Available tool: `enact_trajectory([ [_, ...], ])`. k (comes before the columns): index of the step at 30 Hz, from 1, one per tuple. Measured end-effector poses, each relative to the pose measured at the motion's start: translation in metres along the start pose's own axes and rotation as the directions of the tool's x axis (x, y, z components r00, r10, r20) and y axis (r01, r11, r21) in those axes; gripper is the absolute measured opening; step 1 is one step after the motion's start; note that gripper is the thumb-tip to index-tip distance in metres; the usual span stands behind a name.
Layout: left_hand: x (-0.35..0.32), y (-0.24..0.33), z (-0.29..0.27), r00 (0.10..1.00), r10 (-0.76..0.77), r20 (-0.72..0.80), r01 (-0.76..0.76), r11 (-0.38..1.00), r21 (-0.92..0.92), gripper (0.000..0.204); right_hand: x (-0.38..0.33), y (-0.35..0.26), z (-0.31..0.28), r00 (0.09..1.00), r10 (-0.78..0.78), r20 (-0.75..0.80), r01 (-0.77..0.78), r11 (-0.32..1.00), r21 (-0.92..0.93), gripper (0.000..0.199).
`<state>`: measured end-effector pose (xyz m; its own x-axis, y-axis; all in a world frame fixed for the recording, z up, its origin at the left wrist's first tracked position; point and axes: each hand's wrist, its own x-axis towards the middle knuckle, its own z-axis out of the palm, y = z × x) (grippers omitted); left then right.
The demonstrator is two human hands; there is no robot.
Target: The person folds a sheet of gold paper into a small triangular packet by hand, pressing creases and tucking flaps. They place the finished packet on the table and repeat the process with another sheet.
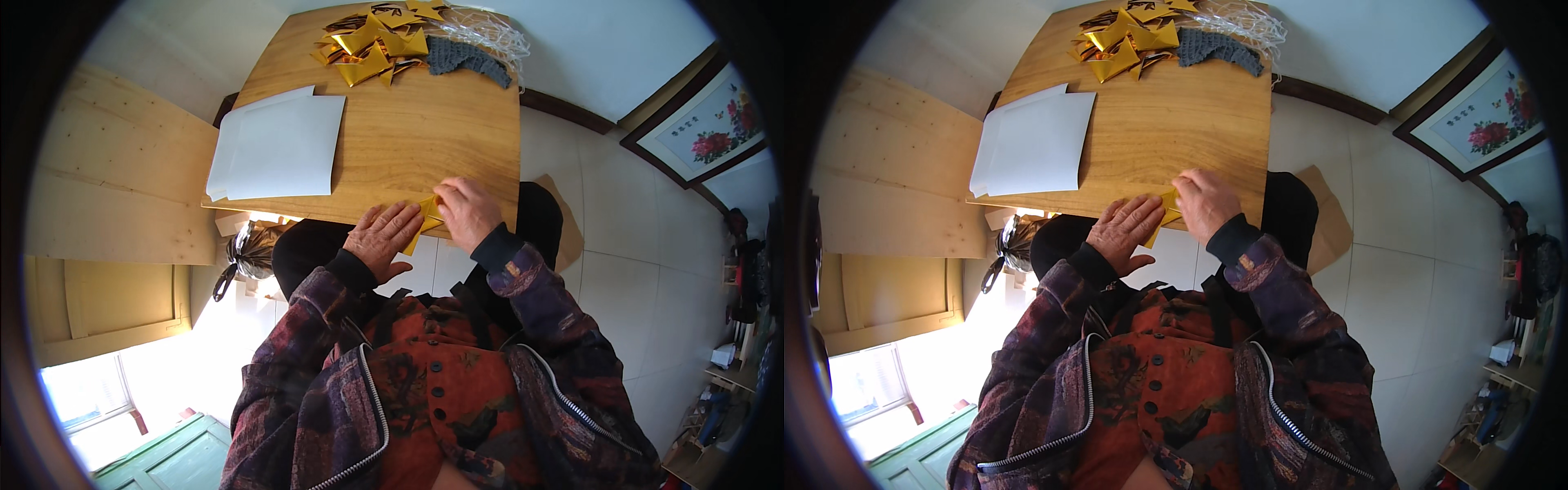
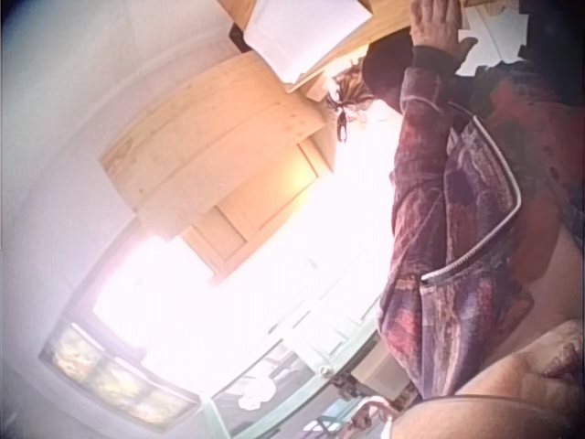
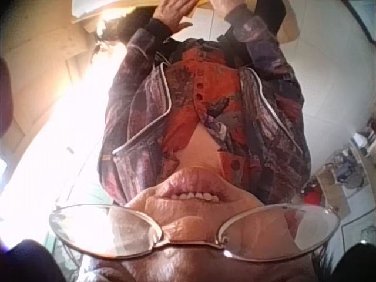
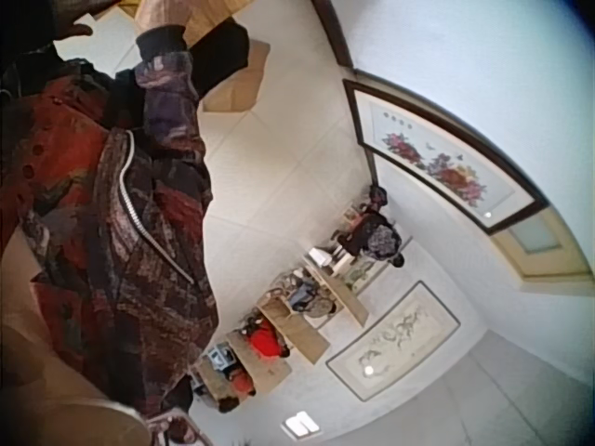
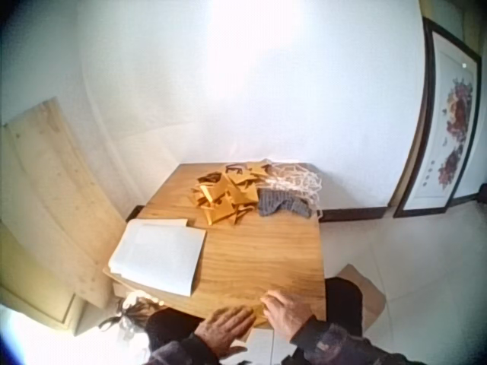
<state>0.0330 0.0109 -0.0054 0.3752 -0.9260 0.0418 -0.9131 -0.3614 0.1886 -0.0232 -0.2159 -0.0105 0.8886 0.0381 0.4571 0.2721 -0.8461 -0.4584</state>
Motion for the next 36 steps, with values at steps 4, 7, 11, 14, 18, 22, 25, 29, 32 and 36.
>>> enact_trajectory([
  [4, -0.003, 0.0, 0.007, 1.0, -0.017, 0.022, 0.016, 1.0, 0.017, 0.092, -0.017, -0.009, 0.007, 0.927, -0.002, 0.374, 0.063, 0.987, -0.151, 0.071],
  [7, -0.005, 0.0, 0.013, 0.998, -0.043, 0.047, 0.041, 0.998, 0.044, 0.094, -0.024, -0.008, 0.01, 0.919, 0.0, 0.395, 0.063, 0.987, -0.145, 0.09],
  [11, -0.004, 0.0, 0.019, 0.999, -0.037, -0.024, 0.038, 0.998, 0.048, 0.083, -0.024, -0.006, 0.01, 0.914, -0.001, 0.406, 0.081, 0.98, -0.18, 0.092],
  [14, -0.001, -0.001, 0.023, 0.999, -0.041, -0.021, 0.045, 0.968, 0.248, 0.067, -0.022, -0.004, 0.007, 0.901, -0.026, 0.433, 0.114, 0.977, -0.18, 0.089],
  [18, 0.001, -0.002, 0.026, 0.992, -0.04, -0.121, 0.056, 0.989, 0.136, 0.055, -0.038, -0.003, -0.012, 0.985, 0.091, 0.145, -0.089, 0.996, -0.018, 0.068],
  [22, 0.005, -0.006, 0.026, 0.989, -0.043, -0.141, 0.054, 0.996, 0.073, 0.053, -0.072, -0.021, -0.027, 0.981, 0.19, 0.041, -0.194, 0.972, 0.134, 0.04],
  [25, 0.008, -0.008, 0.025, 0.988, -0.043, -0.149, 0.052, 0.997, 0.057, 0.05, -0.091, -0.032, -0.029, 0.951, 0.226, 0.209, -0.273, 0.934, 0.232, 0.024],
  [29, 0.008, -0.005, 0.023, 0.982, -0.067, -0.176, 0.077, 0.996, 0.05, 0.049, -0.094, -0.034, -0.014, 0.865, 0.244, 0.437, -0.417, 0.836, 0.357, 0.026],
  [32, 0.009, 0.005, 0.022, 0.978, -0.129, -0.167, 0.144, 0.986, 0.081, 0.049, -0.085, -0.034, 0.005, 0.865, 0.274, 0.42, -0.486, 0.664, 0.568, 0.039],
  [36, 0.015, 0.027, 0.024, 0.946, -0.247, -0.208, 0.262, 0.964, 0.046, 0.051, -0.071, -0.038, 0.02, 0.705, 0.335, 0.626, -0.688, 0.107, 0.718, 0.056],
])
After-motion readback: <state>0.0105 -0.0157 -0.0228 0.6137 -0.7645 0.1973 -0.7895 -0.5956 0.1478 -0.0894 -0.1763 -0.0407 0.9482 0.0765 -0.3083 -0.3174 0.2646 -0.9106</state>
